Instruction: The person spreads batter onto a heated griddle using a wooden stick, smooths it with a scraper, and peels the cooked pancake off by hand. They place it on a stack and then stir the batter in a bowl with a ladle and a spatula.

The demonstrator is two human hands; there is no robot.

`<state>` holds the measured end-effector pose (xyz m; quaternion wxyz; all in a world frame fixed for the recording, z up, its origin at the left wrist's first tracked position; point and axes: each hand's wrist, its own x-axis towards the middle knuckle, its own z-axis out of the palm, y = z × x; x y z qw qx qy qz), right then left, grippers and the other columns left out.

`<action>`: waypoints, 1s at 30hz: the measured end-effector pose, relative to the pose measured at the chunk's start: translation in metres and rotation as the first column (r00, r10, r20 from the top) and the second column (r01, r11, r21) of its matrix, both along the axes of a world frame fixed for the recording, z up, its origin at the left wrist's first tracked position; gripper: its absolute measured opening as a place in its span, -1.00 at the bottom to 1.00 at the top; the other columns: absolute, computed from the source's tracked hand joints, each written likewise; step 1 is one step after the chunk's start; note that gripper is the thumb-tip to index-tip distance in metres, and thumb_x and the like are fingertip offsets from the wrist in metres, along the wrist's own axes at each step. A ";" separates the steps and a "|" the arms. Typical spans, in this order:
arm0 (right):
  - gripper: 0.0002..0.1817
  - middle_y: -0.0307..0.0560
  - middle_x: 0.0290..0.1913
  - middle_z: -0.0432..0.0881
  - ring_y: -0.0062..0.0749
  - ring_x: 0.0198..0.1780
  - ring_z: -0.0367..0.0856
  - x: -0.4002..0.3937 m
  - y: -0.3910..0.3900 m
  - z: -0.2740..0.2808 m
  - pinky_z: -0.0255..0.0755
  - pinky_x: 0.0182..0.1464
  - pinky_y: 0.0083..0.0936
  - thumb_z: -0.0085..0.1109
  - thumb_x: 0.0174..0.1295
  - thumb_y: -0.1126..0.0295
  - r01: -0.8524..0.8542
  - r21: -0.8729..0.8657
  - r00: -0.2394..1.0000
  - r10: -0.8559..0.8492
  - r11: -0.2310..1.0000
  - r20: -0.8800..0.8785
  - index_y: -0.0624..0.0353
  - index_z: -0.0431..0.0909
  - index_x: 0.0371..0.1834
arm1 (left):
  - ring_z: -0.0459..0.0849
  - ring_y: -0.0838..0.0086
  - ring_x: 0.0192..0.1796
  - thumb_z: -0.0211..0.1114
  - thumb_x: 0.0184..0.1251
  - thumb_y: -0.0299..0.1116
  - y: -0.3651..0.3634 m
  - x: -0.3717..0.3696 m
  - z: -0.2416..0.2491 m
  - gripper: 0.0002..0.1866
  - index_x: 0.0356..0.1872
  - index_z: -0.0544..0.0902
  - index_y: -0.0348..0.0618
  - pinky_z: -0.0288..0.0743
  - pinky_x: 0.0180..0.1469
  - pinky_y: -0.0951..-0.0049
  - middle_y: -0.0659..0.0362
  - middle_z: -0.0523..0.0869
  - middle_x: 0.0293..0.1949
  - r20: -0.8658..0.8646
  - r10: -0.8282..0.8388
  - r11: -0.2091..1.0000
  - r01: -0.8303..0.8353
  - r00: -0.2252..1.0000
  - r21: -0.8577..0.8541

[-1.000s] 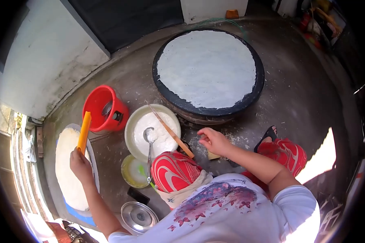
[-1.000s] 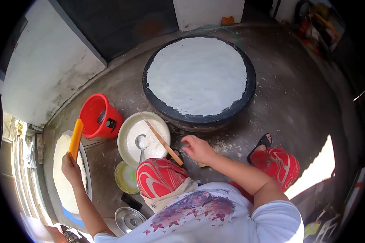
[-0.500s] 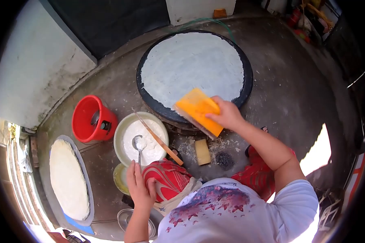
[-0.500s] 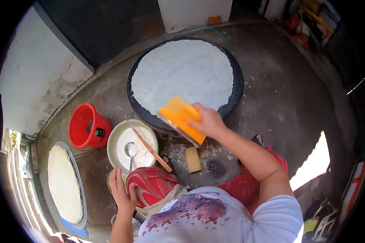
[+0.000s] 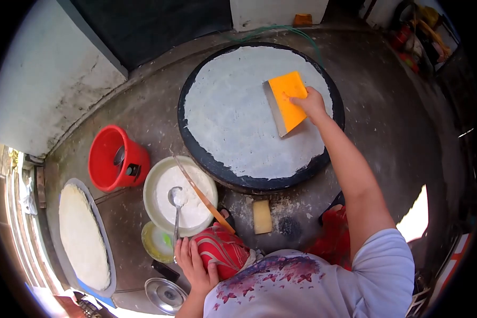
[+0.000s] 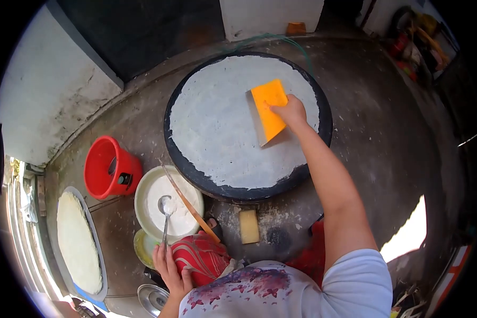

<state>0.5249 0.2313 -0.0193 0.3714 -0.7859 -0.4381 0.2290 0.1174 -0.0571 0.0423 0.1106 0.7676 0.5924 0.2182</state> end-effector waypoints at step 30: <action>-0.36 -0.08 0.07 0.53 -0.30 0.02 0.55 0.174 0.043 0.007 0.36 0.09 -0.45 0.24 0.03 0.25 0.297 -0.035 0.869 -0.255 0.954 0.424 -0.09 0.31 0.25 | 0.35 -0.09 0.14 -0.05 0.32 -0.16 0.072 0.028 -0.011 -0.52 0.10 0.41 -0.35 0.20 0.18 0.05 -0.17 0.42 0.08 -0.087 -0.053 0.999 0.052 0.995 -0.009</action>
